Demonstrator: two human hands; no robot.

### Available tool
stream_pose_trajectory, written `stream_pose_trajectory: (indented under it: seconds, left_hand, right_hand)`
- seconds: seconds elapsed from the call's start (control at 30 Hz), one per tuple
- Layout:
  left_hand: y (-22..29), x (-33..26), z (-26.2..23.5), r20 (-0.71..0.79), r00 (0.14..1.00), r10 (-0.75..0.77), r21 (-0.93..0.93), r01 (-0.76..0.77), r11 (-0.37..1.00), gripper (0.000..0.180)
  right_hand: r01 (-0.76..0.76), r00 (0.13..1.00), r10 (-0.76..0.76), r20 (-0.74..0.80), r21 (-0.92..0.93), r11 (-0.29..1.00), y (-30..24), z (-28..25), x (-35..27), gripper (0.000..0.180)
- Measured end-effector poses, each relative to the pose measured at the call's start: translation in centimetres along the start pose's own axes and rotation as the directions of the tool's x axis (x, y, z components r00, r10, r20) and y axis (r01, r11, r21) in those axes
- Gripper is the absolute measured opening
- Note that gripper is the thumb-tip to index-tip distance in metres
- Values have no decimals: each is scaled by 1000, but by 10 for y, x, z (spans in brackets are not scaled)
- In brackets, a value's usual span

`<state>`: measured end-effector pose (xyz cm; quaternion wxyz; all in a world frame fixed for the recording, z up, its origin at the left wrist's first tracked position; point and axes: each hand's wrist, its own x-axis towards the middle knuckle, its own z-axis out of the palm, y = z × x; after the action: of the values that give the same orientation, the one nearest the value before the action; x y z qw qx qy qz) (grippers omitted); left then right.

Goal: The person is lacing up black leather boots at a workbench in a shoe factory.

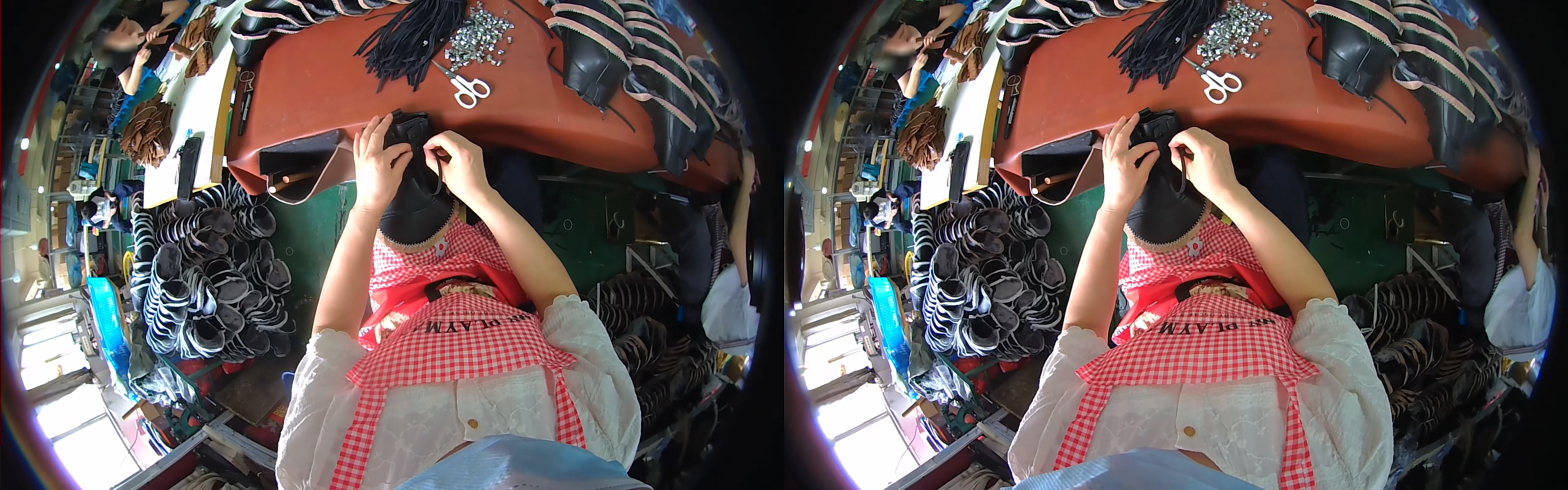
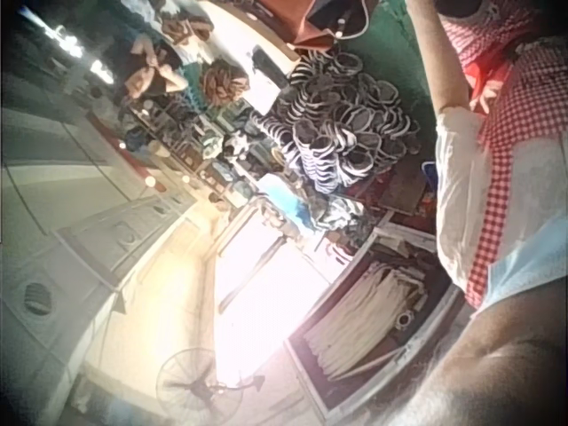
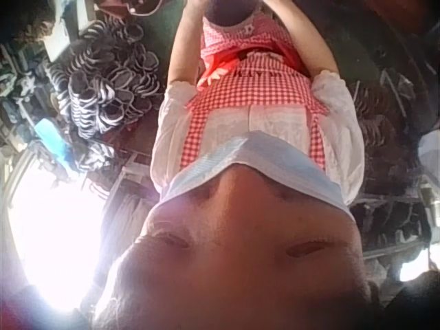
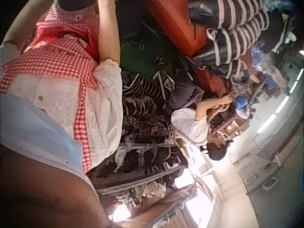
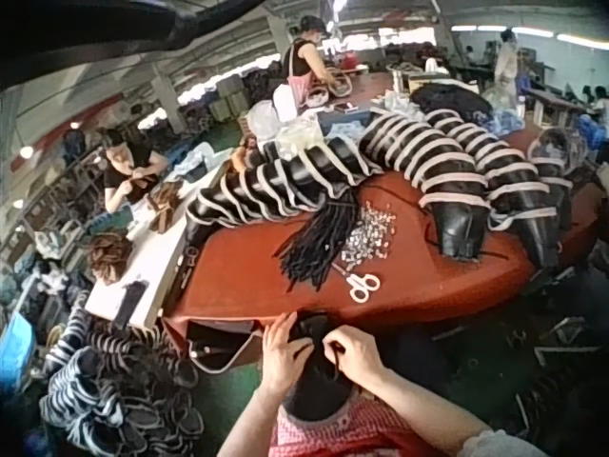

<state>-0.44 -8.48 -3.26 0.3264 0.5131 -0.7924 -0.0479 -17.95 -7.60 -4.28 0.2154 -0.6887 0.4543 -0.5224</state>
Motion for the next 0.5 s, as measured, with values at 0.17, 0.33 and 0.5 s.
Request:
stream_pose_trajectory:
  seconds: [0.17,0.33,0.5]
  left_hand:
    - [0,-4,6,-10,1000,6,-23,-6,1000,13]
    - [1,-3,9,-7,1000,-8,-26,8,1000,12]
    - [4,0,-2,-18,1000,24,27,-24,999,10]
  right_hand:
    - [44,999,-43,7,-53,998,-1,-1,3,19]
    - [105,994,-107,-12,-99,990,2,0,3,18]
    - [-78,997,76,33,59,995,2,-2,5,14]
